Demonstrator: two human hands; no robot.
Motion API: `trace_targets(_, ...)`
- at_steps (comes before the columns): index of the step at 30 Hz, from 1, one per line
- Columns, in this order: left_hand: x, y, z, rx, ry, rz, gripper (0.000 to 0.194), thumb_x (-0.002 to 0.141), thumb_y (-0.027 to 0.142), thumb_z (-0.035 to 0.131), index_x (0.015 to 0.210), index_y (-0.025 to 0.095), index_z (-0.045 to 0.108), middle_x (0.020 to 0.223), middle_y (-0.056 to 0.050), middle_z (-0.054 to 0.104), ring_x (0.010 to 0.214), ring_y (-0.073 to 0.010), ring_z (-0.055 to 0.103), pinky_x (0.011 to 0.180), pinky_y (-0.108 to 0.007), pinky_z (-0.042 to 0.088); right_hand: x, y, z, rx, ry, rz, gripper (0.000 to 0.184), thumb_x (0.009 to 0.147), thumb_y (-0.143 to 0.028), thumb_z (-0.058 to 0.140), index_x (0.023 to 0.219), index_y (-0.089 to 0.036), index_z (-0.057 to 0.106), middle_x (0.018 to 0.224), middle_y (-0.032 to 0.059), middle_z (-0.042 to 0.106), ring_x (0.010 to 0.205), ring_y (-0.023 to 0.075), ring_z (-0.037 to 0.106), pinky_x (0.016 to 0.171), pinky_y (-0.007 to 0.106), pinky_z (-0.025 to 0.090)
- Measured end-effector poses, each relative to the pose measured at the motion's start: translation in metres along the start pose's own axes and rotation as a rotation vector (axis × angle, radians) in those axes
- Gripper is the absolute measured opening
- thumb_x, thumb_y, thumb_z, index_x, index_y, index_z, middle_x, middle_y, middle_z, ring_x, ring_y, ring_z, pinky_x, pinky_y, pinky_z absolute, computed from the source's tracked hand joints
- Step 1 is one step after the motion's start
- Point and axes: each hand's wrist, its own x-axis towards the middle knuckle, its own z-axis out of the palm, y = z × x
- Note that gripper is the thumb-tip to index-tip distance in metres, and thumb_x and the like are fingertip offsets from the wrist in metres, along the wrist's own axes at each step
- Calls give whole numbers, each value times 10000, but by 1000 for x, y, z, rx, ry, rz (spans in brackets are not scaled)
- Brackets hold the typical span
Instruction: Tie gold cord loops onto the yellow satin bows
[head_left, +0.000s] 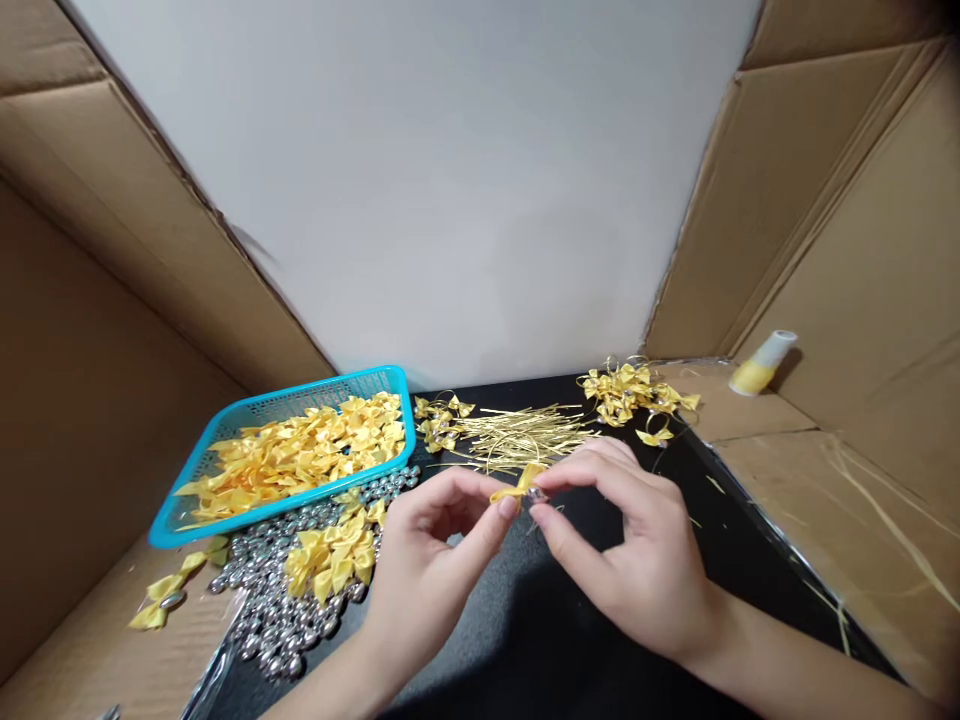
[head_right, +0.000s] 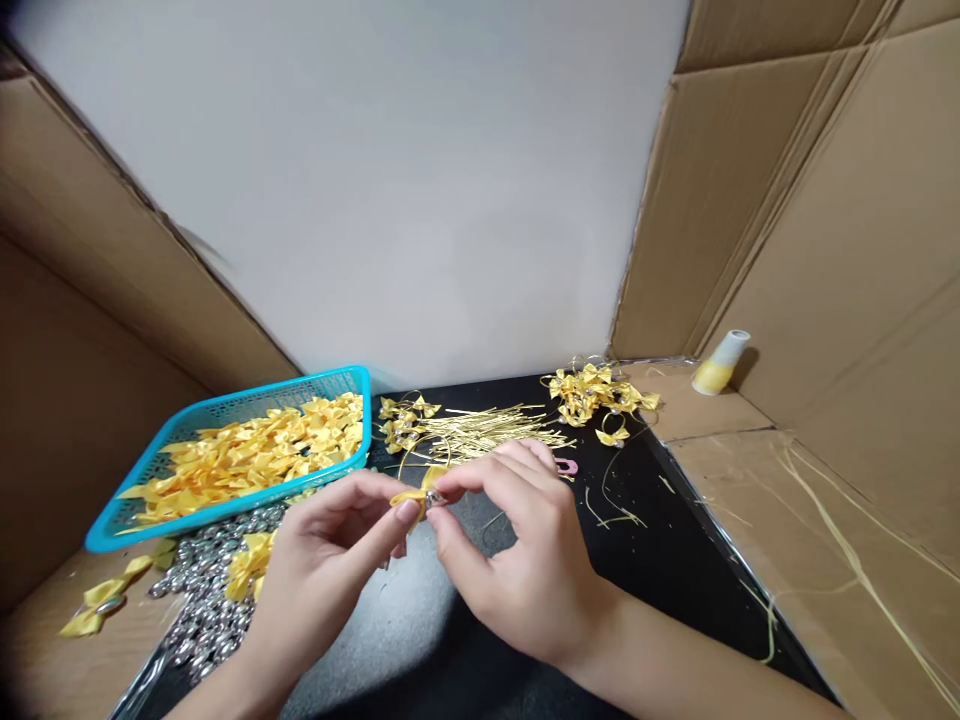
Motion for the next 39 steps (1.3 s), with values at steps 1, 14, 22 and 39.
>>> trace_targets(1,1,0,-1,-22,-32,-40,111,776,251,719,705,171,691,540,30,605,465,-68,497,438,-144,410,1,0,-2,-16,-7,-8,122,796,-98,658,858,-198,630,721,-18,665,691,153,598,718,345,420)
trace_targets(14,12,-17,-7,-236,-190,-298,265,748,401,765,729,152,677,552,36,571,444,-36,388,409,-128,310,11,6,-10,-58,-139,-87,146,769,-80,702,801,-212,650,834,-32,719,823,157,611,793,357,420)
trace_targets(22,7,-13,-8,-329,-160,-310,267,742,413,778,725,161,691,559,49,552,433,-13,272,397,-115,228,-4,19,-9,-314,-15,-554,148,848,-100,643,845,-242,685,928,-78,777,749,127,614,900,408,359)
trace_targets(39,5,-6,-7,-246,-150,-232,215,769,356,754,704,166,679,572,41,580,466,-39,335,454,-144,299,8,10,-9,-74,43,-261,116,753,-90,686,771,-196,644,698,-10,685,680,154,560,675,358,417)
